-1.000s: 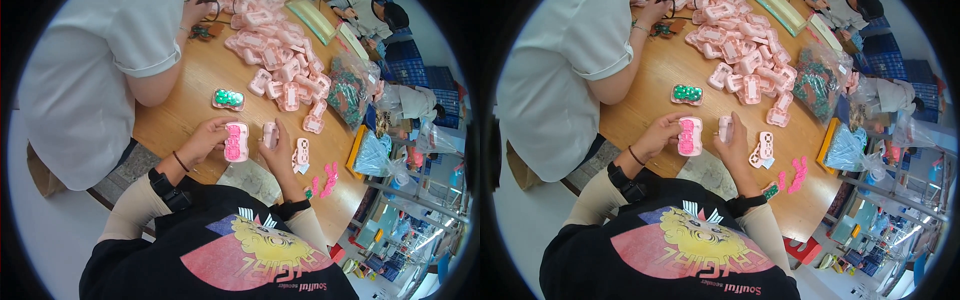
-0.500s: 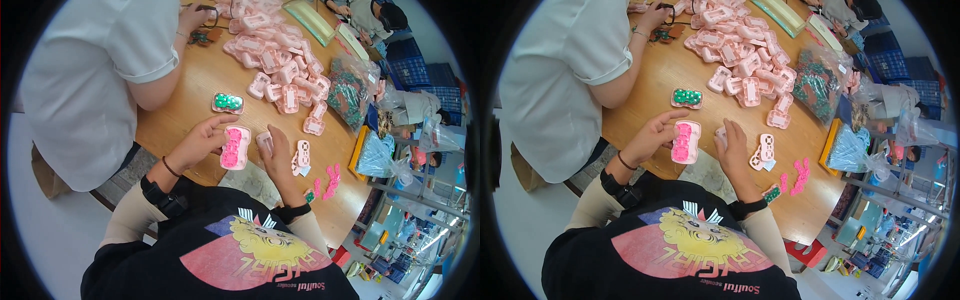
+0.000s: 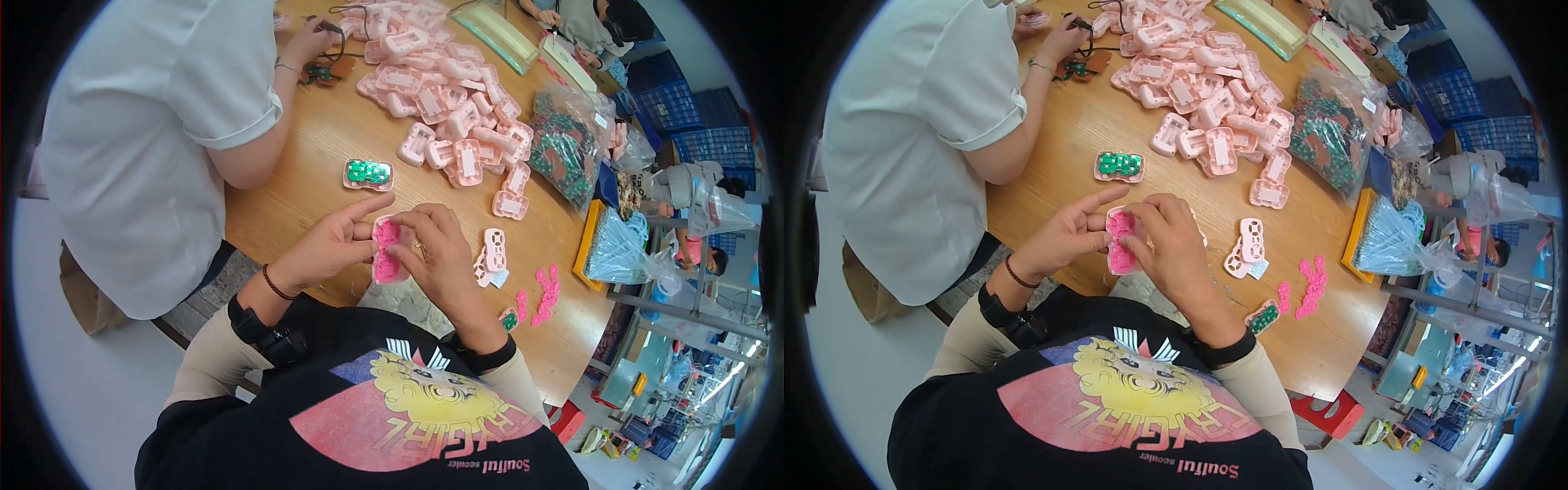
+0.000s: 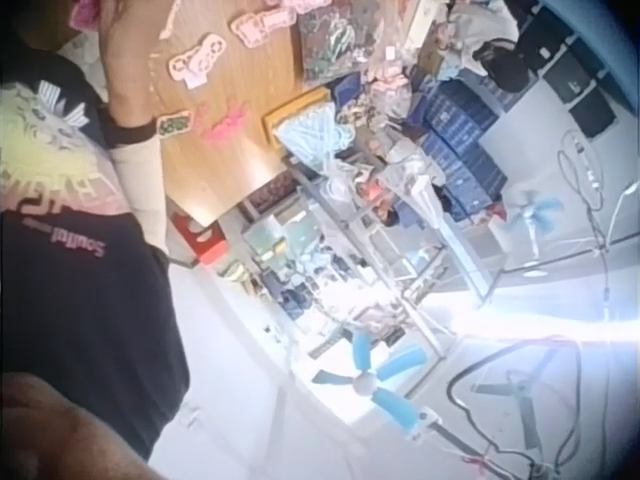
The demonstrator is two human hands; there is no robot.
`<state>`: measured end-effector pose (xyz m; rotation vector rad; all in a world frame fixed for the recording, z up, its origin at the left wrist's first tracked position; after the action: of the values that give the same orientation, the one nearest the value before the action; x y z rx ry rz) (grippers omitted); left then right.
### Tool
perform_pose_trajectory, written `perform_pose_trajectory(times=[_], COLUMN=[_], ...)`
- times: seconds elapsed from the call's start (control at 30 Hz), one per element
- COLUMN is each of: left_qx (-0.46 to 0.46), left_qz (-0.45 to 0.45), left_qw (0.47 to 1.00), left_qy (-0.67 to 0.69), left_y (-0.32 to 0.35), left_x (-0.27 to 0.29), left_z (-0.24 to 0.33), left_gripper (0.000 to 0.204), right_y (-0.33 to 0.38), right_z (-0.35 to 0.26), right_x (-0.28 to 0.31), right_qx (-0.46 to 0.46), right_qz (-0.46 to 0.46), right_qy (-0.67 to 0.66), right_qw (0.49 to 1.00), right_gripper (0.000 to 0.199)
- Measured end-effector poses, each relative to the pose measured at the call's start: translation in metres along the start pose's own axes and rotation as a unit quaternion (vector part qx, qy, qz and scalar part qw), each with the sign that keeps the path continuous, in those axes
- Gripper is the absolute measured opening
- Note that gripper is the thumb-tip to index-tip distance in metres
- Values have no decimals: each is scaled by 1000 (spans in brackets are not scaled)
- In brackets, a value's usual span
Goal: Assembling electronic components and circuit boards into plastic toy housings at a workshop table.
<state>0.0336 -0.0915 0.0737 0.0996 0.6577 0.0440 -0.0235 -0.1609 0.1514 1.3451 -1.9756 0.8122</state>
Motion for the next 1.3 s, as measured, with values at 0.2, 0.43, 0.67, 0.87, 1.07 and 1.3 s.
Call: perform_pose_trajectory(times=[0.2,0.43,0.67,0.87,1.07,1.3], left_qx=[31,23,9,-86,-122,-135], left_qz=[-18,-19,112,206,221,214], left_qw=[999,1000,994,974,967,966], left_qy=[-11,-4,4,43,43,55], left_y=[-1,0,-1,1,-1,-2], left_x=[-3,-1,21,25,25,20], left_z=[-13,-24,-8,7,12,15], left_gripper=[61,54,46,46,43,44], right_y=[0,8,24,32,23,19], right_z=[8,40,66,75,69,63], right_x=[-5,-17,-6,-25,-30,-27], right_qx=[-34,-141,-283,-321,-295,-274], right_qz=[-43,-85,-5,52,49,43], right_qy=[-57,-218,-482,-525,-497,-424], right_qw=[997,962,829,786,814,862], right_gripper=[27,15,13,17,16,16])
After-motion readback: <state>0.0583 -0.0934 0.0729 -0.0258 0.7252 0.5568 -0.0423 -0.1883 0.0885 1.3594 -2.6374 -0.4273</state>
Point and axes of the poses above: each hand's wrist, its own y-axis away from the middle knuckle, its own x-axis out of the back of the hand, z = x × y, the point moved 10 cm from there along -y, towards the middle knuckle, and after that the axes turned 7 degrees about -z, right-handed, at the moved point
